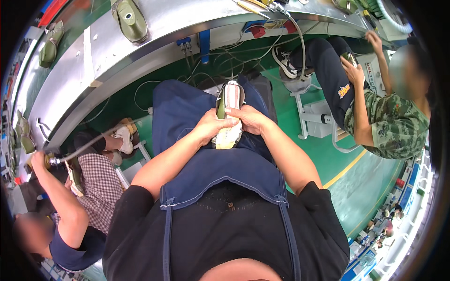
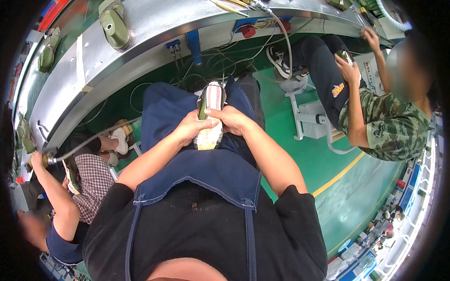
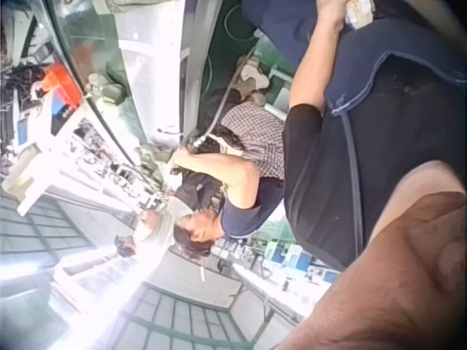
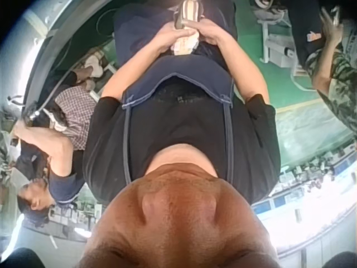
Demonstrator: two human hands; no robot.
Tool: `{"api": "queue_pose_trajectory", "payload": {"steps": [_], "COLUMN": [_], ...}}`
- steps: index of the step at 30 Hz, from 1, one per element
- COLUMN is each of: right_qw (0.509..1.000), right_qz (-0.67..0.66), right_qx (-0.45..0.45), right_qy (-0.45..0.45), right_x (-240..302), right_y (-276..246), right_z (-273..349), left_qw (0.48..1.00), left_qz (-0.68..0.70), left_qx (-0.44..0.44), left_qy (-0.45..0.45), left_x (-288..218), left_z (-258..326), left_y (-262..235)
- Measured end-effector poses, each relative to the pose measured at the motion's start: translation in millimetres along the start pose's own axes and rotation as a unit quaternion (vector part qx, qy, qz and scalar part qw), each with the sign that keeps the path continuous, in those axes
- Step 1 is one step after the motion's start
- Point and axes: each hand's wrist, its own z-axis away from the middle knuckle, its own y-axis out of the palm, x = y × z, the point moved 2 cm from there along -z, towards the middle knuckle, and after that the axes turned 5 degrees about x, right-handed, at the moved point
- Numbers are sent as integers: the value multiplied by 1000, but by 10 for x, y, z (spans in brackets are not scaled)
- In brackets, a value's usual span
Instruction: The person assembles green high-heeled shoes on a factory assembly line. They attach a decorative strap to the shoe, use pliers to secure it, and then use a pneumatic nail gun to fasten the strap to the sole. The person repeats this process for multiple shoes, placing finished units on the conveyor belt.
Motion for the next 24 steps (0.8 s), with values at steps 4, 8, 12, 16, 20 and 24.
{"api": "queue_pose_trajectory", "payload": {"steps": [4,8,12,16,20,24], "right_qw": [1000,1000,999,993,883,611], "right_qz": [-22,21,33,109,461,614], "right_qx": [-2,-17,-27,-46,-89,-302], "right_qy": [21,13,-28,1,19,-398], "right_x": [-89,-36,-115,-90,906,2043], "right_y": [-10,39,31,48,195,309], "right_z": [-80,-63,-103,-19,394,378], "left_qw": [999,998,997,999,995,994], "left_qz": [15,16,-4,4,-29,-16], "left_qx": [-23,-54,-78,-26,-86,-103], "left_qy": [22,22,13,26,30,25], "left_x": [94,249,163,281,335,121], "left_z": [10,-32,44,-4,37,179], "left_y": [-3,-71,-17,-114,-92,32]}}
